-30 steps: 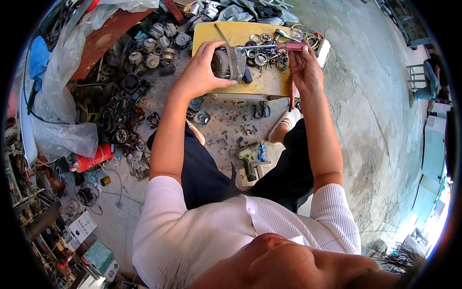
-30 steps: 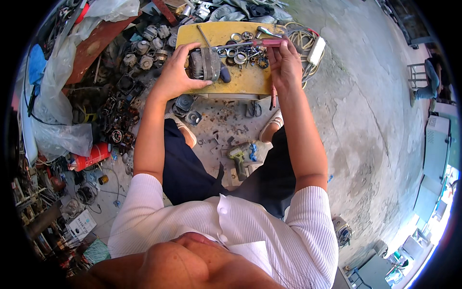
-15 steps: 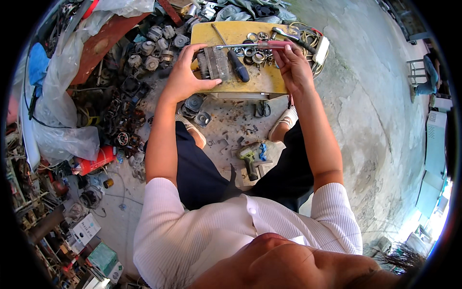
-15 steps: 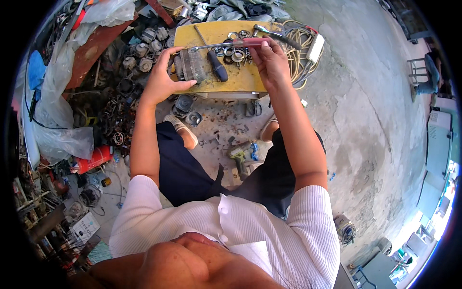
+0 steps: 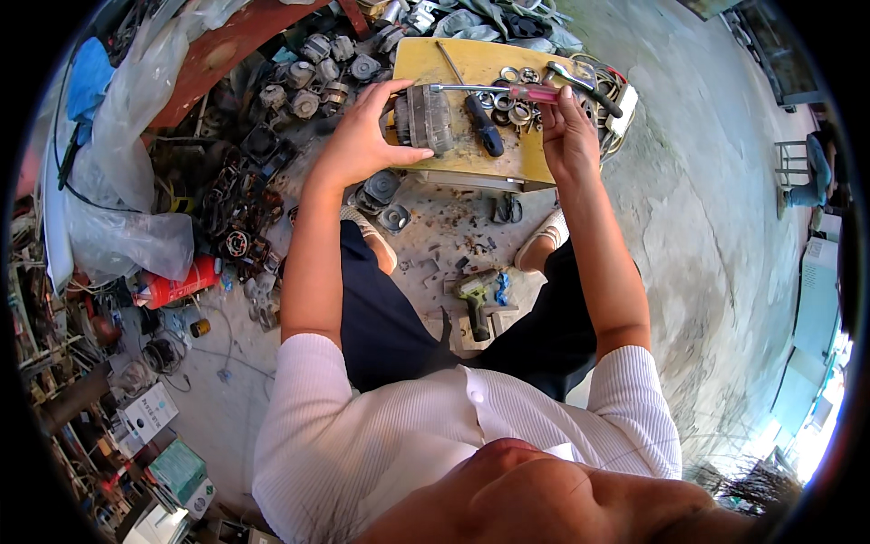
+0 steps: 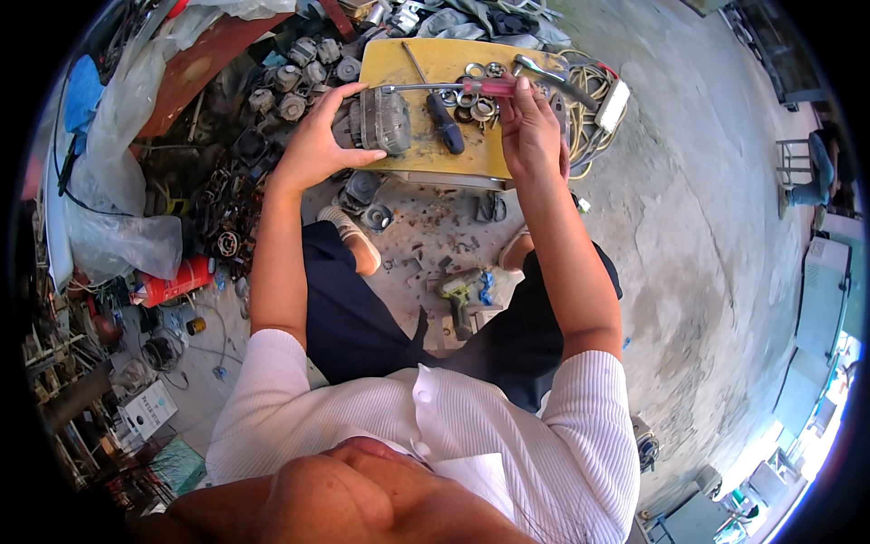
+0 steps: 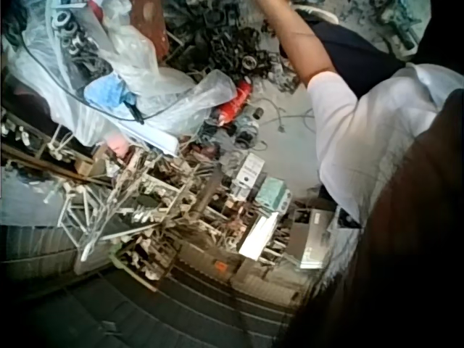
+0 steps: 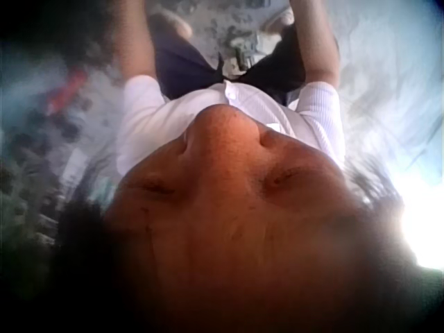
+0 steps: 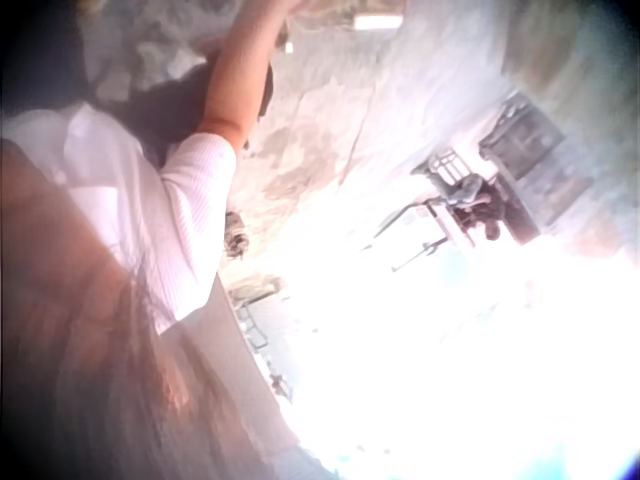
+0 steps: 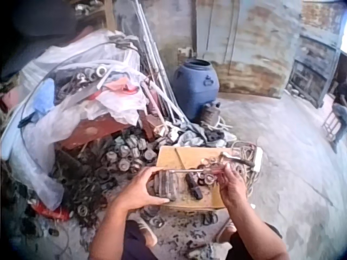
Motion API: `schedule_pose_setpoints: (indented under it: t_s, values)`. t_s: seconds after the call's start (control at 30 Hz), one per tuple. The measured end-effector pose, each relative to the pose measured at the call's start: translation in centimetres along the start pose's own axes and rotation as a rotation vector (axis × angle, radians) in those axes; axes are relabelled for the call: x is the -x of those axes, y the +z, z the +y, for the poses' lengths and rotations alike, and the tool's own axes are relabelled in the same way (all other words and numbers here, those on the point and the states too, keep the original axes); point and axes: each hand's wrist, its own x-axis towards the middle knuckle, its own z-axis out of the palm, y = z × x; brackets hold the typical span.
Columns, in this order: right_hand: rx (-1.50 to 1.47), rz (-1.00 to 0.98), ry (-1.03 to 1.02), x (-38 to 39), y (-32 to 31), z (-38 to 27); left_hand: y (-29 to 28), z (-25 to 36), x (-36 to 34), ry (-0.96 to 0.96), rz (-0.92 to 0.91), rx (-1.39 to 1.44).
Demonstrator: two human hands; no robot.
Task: The person uses a screwdriver and pliers to disassemble and clean a metal alternator housing, removing small bolts and washers.
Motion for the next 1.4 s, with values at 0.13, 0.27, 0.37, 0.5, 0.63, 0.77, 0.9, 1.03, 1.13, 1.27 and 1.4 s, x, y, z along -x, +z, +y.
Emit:
schedule_pose_setpoints:
  t_s: [0.13, 0.27, 0.37, 0.5, 0.63, 0.77, 0.9, 1.03, 1.13, 1.27, 1.4]
  values:
    - [0.000, 0.001, -0.004, 0.1, 0.3, 0.0, 0.1, -0.4, 0.2, -0.105, -0.017, 0.034]
    - [0.077, 0.001, -0.002, 0.6, 0.8, -0.1, 0.1, -0.6, 0.2, -0.079, -0.011, -0.001]
    - [0.101, -0.048, -0.018, 0.1, 0.3, 0.1, 0.2, -0.7, 0.2, -0.083, -0.020, 0.014]
    - [0.121, 0.032, -0.016, 0.8, 1.2, -0.1, 0.2, -0.5, 0.2, -0.100, -0.025, -0.002]
    - [0.171, 0.108, 0.018, 0.9, 1.4, -0.2, 0.2, -0.9, 0.0, -0.103, -0.041, -0.002]
    - [0.199, 0.060, -0.048, 0.8, 1.0, -0.1, 0.1, -0.9, -0.2, -0.097, -0.054, 0.004]
    - [0.168, 0.031, -0.042, 1.0, 1.3, -0.2, 0.1, -0.7, -0.3, -0.090, -0.061, 0.005]
    - [0.146, 0.123, 0.012, 1.0, 1.6, -0.5, -0.1, -0.5, -0.3, -0.110, -0.067, 0.013]
    - [0.149, 0.036, -0.040, 0.6, 0.7, -0.4, -0.1, -0.3, -0.4, -0.112, -0.073, 0.025]
    - [0.129, 0.007, -0.046, 0.7, 0.9, -0.5, -0.1, -0.4, -0.6, -0.087, -0.077, 0.000]
    - [0.180, 0.194, 0.038, 1.4, 2.5, -0.8, -0.1, -0.3, -0.5, -0.089, -0.073, 0.001]
